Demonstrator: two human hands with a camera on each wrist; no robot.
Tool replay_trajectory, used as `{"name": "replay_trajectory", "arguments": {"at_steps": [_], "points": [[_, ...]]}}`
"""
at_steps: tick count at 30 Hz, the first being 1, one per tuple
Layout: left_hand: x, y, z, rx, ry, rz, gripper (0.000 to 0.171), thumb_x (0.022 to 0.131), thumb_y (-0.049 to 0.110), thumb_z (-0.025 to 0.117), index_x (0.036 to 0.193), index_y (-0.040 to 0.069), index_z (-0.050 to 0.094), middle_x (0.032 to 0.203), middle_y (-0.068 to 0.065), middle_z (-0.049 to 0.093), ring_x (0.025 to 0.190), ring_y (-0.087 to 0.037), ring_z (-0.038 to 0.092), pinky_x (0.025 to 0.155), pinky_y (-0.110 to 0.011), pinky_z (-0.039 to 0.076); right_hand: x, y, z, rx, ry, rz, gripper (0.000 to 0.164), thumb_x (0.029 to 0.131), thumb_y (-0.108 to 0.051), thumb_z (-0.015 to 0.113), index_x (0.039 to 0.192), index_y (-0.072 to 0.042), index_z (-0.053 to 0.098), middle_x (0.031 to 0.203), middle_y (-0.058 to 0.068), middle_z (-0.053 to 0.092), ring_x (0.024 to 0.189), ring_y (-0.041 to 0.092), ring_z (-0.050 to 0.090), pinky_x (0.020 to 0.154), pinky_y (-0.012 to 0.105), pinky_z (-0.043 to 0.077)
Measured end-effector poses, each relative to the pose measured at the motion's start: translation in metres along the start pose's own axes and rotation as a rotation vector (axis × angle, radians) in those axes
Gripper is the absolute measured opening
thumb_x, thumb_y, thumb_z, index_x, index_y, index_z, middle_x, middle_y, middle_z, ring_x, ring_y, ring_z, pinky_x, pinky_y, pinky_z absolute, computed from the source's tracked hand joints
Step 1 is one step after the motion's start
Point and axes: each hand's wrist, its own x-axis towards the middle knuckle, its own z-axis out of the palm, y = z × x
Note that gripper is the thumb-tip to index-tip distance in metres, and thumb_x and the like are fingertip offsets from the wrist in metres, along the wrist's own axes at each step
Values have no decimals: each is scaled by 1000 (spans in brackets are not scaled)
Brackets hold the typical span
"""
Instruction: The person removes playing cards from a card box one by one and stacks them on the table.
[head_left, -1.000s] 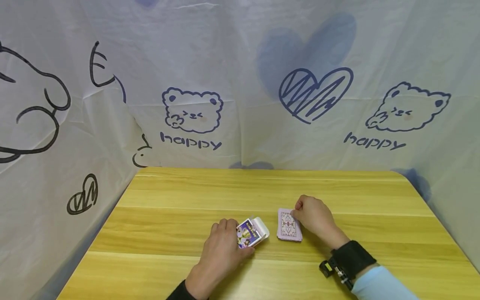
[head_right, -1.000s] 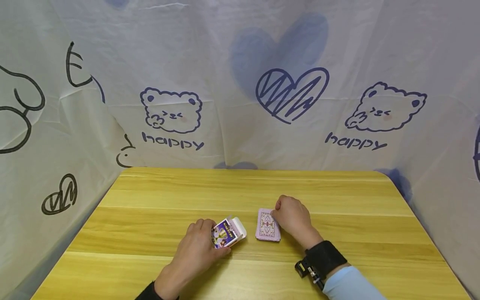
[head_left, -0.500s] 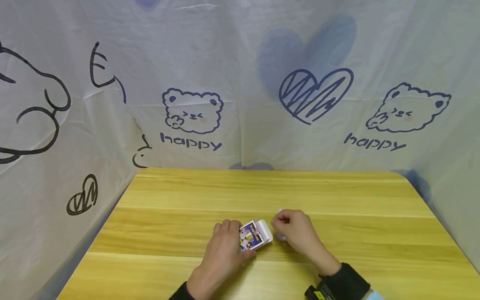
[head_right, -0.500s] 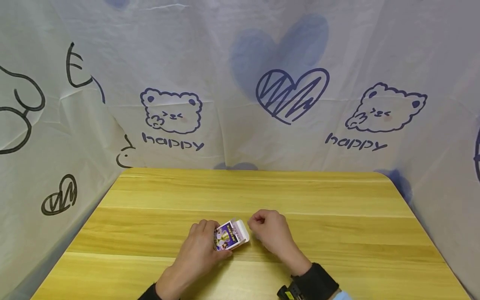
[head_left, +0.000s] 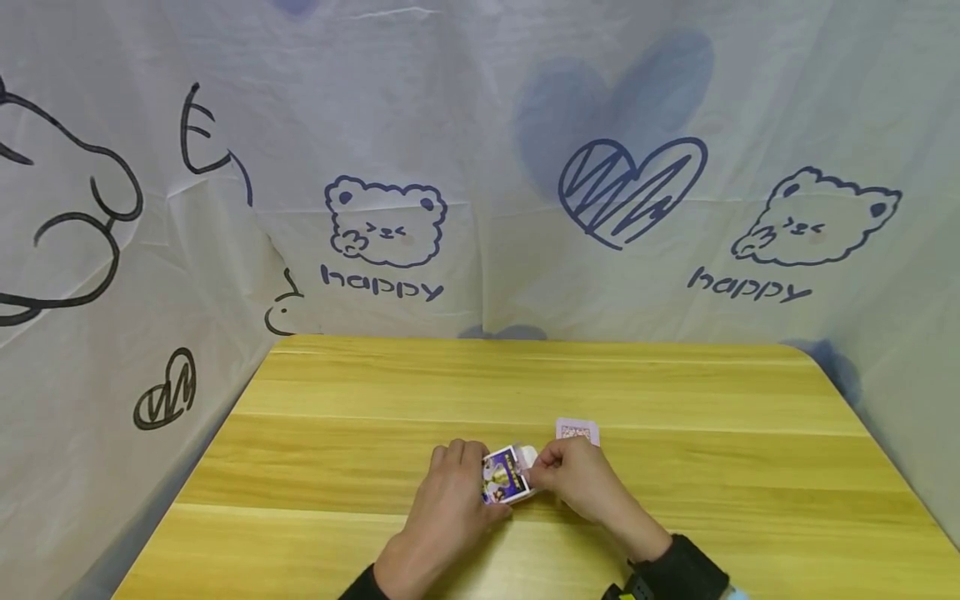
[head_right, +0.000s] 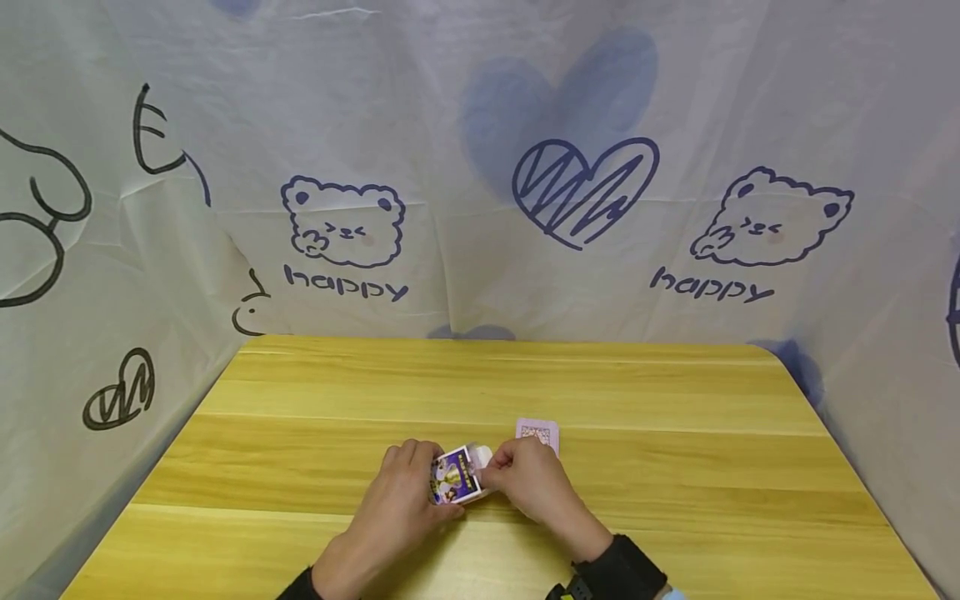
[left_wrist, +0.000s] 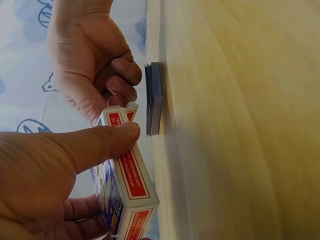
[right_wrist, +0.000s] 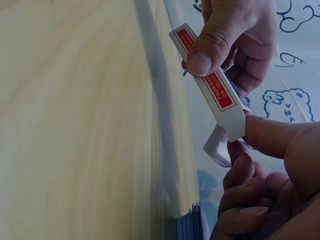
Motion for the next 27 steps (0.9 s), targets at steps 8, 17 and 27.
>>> {"name": "replay_trajectory", "arguments": {"at_steps": [8,17,27], "points": [[0,0,0,3,-5,21,72,68,29,100,121,0,61,102,-8,60,91,-20,50,71,-29,48,2,5,-4,50,-61,-20,9,86,-6,78,79,-2,74,72,-1,64,63,13,51,53,22,39],[2,-3,1,-22,-21,-79,68,72,37,96,118,0,61,97,-5,57,88,-19,49,65,-28,45,6,1,-11,115,93,52,9,94,-7,71,90,0,76,72,2,63,64,13,51,54,22,41],[3,-2,-1,1,18,-127,69,71,41,96,114,-1,61,94,-5,57,82,-18,47,60,-27,43,6,2,-12,151,131,77,15,91,-14,79,84,-2,75,67,6,62,63,15,53,55,23,41]]}}
